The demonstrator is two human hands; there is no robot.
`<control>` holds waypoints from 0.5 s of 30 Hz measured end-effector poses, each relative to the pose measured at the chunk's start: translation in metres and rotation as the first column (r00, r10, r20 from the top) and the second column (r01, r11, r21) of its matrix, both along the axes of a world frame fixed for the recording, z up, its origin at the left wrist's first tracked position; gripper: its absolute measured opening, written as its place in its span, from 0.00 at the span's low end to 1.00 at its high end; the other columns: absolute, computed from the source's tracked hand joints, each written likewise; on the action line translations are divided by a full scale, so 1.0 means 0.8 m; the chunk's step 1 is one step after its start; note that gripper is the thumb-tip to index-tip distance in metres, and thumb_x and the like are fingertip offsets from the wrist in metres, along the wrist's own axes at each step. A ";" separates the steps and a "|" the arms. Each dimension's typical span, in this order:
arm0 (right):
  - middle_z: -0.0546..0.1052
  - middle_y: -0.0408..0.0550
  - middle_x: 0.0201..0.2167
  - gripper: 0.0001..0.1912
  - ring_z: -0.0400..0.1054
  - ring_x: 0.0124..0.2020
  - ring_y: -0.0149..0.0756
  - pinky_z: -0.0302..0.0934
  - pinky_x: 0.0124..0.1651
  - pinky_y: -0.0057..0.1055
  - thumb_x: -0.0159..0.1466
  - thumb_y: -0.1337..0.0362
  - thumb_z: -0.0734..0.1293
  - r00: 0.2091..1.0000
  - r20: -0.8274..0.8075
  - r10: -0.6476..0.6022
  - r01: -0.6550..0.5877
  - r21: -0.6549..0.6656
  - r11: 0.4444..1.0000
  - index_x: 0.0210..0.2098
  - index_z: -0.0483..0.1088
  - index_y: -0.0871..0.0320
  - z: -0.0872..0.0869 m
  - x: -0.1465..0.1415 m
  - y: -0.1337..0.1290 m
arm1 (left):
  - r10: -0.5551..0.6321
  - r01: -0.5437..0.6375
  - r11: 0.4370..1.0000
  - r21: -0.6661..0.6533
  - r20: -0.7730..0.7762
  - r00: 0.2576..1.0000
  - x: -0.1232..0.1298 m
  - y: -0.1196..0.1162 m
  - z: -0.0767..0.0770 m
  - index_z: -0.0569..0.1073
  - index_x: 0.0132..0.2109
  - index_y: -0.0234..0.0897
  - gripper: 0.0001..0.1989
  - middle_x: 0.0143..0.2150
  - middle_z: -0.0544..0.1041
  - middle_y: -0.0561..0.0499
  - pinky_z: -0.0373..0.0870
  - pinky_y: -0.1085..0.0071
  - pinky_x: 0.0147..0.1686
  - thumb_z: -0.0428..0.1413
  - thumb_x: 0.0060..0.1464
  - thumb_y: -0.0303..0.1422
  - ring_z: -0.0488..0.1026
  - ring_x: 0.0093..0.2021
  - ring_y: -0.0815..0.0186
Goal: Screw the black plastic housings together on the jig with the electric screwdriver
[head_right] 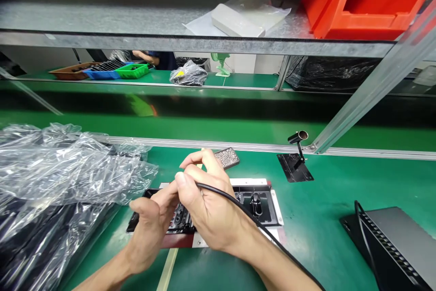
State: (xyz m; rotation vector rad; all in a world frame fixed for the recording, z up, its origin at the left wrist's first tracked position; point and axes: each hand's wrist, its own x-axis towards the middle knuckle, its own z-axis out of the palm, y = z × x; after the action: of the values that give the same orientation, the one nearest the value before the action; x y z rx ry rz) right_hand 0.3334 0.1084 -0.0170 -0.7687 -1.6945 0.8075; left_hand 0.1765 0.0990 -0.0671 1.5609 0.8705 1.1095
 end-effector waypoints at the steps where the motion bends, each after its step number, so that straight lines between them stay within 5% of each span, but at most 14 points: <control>1: 0.63 0.45 0.29 0.21 0.64 0.52 0.37 0.59 0.55 0.40 0.75 0.60 0.55 1.000 0.026 -0.010 0.010 0.010 1.000 0.24 0.58 0.55 0.001 0.000 0.000 | -0.023 0.023 0.999 -0.024 0.024 0.999 0.004 0.000 0.001 0.74 0.54 0.37 0.43 0.46 0.76 0.41 0.73 0.61 0.46 0.32 0.60 0.66 0.72 0.42 0.55; 6: 0.67 0.46 0.36 0.20 0.63 0.57 0.36 0.54 0.64 0.42 0.74 0.61 0.56 0.987 0.147 -0.062 0.051 0.077 0.996 0.25 0.60 0.56 0.005 0.006 0.001 | -0.096 0.101 0.994 -0.045 0.105 0.990 0.032 0.004 0.007 0.77 0.46 0.35 0.43 0.49 0.76 0.39 0.70 0.54 0.59 0.36 0.59 0.67 0.69 0.57 0.45; 11: 0.68 0.47 0.35 0.19 0.62 0.58 0.35 0.52 0.68 0.39 0.75 0.61 0.56 0.971 0.226 -0.079 0.053 0.117 0.992 0.29 0.68 0.56 0.009 0.011 0.003 | 0.027 0.048 0.983 -0.178 0.400 0.916 0.058 0.009 0.027 0.77 0.35 0.36 0.40 0.39 0.78 0.41 0.74 0.54 0.56 0.44 0.53 0.71 0.72 0.56 0.44; 15: 0.71 0.48 0.37 0.18 0.64 0.58 0.35 0.44 0.73 0.43 0.75 0.62 0.56 0.971 0.221 -0.089 0.052 0.171 0.984 0.29 0.67 0.57 0.006 0.010 0.004 | 0.091 -0.017 0.981 -0.192 0.387 0.917 0.067 0.009 0.030 0.76 0.37 0.37 0.34 0.41 0.78 0.43 0.75 0.55 0.54 0.48 0.57 0.66 0.73 0.56 0.47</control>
State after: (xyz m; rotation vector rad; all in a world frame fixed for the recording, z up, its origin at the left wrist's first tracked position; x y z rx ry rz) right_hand 0.3412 0.1114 -0.0126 -0.8268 -1.9001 0.5372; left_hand 0.2299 0.1063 -0.0433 1.1107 0.7195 1.2884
